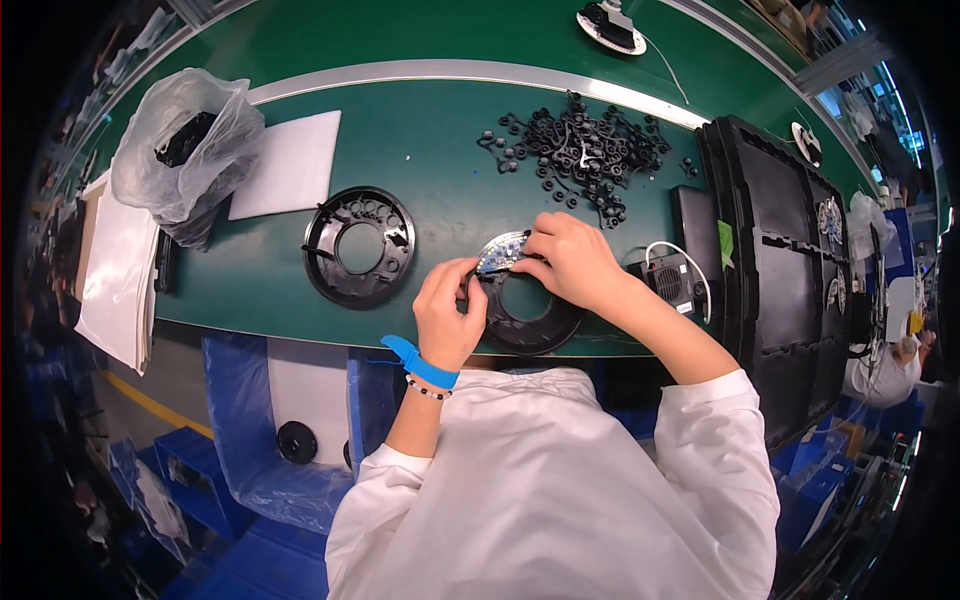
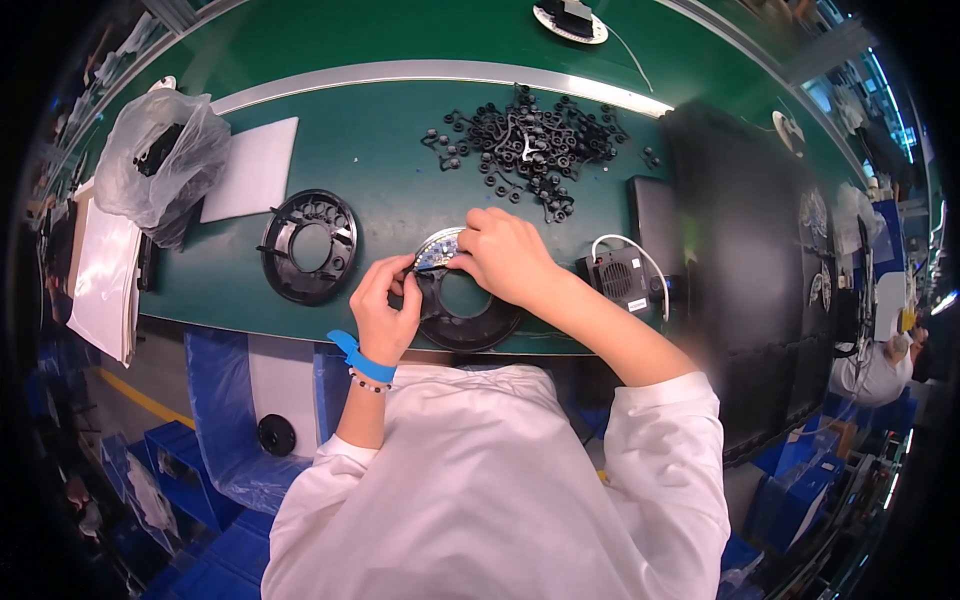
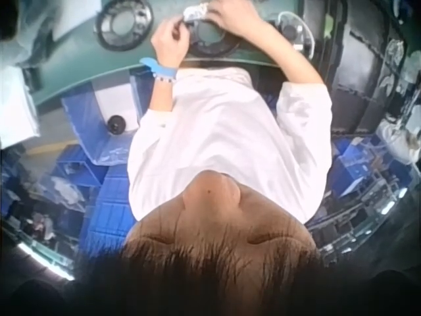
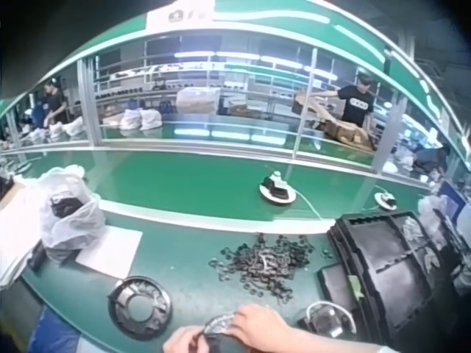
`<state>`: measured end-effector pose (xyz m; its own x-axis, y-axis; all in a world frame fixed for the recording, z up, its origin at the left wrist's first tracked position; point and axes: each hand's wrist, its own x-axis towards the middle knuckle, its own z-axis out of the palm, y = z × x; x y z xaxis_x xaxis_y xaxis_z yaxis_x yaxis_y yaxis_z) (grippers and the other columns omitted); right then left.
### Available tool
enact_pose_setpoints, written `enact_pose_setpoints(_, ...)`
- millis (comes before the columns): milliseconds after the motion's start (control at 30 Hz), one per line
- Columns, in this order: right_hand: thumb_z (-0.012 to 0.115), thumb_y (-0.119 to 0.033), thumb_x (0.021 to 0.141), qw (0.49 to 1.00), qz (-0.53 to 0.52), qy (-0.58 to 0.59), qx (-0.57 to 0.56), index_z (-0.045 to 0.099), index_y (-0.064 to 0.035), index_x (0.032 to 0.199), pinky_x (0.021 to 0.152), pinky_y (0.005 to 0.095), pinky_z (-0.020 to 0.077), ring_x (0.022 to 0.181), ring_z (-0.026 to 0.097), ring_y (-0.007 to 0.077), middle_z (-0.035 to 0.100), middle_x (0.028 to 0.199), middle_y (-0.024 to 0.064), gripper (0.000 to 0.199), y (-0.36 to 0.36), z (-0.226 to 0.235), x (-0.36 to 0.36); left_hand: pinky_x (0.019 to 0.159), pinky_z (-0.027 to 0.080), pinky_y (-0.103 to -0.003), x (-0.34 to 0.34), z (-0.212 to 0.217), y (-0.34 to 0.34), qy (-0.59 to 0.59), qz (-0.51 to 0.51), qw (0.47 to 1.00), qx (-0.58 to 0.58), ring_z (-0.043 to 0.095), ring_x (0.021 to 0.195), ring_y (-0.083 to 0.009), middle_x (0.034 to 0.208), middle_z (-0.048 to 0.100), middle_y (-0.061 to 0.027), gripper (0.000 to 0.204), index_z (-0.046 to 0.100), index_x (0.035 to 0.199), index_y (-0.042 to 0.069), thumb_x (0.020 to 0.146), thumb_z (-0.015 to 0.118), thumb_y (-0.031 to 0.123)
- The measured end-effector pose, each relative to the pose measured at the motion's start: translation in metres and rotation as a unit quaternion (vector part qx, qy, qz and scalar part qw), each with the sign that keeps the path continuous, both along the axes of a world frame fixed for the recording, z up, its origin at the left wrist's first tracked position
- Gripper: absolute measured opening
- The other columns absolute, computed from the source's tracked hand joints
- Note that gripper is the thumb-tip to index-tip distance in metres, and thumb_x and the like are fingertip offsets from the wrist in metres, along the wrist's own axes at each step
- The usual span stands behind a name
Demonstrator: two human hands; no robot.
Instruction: The person assembles circular LED circuit boards into black plastic housings by hand, connecting them with wire harnesses and securing them with fasteners.
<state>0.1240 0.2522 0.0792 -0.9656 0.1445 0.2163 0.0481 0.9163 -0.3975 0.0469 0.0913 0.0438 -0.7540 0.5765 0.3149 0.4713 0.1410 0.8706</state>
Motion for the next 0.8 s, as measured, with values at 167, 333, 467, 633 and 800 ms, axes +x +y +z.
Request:
enact_pose_setpoints(167,0.067,-0.015,0.067,0.999,0.025,0.039,0.018,0.061,-0.0046,0.072,0.062,0.0333,0.0446,0.072,0.051,0.0242,0.055,0.074,0.0057,0.013,0.0,0.021,0.009,0.052,0.044,-0.025,0.0,0.0,0.0,0.003,0.002,1.0,0.001,0.052,0.057,-0.0164,0.085,0.059,-0.0112,0.019,0.058,0.089,-0.001,0.071,0.055,-0.005)
enact_pose_setpoints(333,0.069,-0.011,0.064,0.993,0.052,0.094,0.047,0.061,-0.0037,0.079,0.066,0.0339,0.0448,0.08,0.054,0.0232,0.059,0.084,0.0063,0.019,-0.002,0.033,0.028,0.053,0.046,-0.025,0.0,0.002,-0.001,-0.01,-0.003,1.0,0.005,0.055,0.058,-0.0168,0.085,0.059,-0.0118,0.015,0.058,0.089,-0.002,0.074,0.055,-0.003)
enact_pose_setpoints(467,0.069,-0.014,0.064,0.993,0.081,0.079,0.043,0.06,-0.0023,0.087,0.074,0.0356,0.0438,0.088,0.055,0.0251,0.06,0.089,0.0085,0.027,0.001,0.022,0.024,0.054,0.047,-0.025,-0.001,0.002,-0.001,-0.018,-0.008,1.0,0.017,0.058,0.062,-0.0175,0.086,0.059,-0.0122,0.013,0.058,0.089,-0.003,0.076,0.055,-0.002)
enact_pose_setpoints(633,0.07,-0.026,0.063,0.992,0.101,-0.015,0.07,0.057,0.0004,0.095,0.083,0.0407,0.0405,0.093,0.053,0.0286,0.058,0.1,0.0114,0.043,-0.005,0.019,0.027,0.054,0.048,-0.025,-0.001,0.004,-0.001,-0.023,-0.009,0.999,0.022,0.058,0.062,-0.0184,0.087,0.059,-0.0127,0.013,0.058,0.089,-0.003,0.076,0.055,-0.002)
enact_pose_setpoints(800,0.07,-0.037,0.056,0.979,0.187,0.046,0.06,0.055,-0.001,0.095,0.08,0.042,0.0407,0.094,0.05,0.0297,0.052,0.1,0.0134,0.055,-0.023,0.022,0.04,0.055,0.048,-0.025,-0.001,0.003,-0.003,-0.01,-0.006,1.0,0.022,0.059,0.064,-0.0198,0.087,0.059,-0.0141,0.013,0.058,0.088,-0.003,0.075,0.054,-0.004)
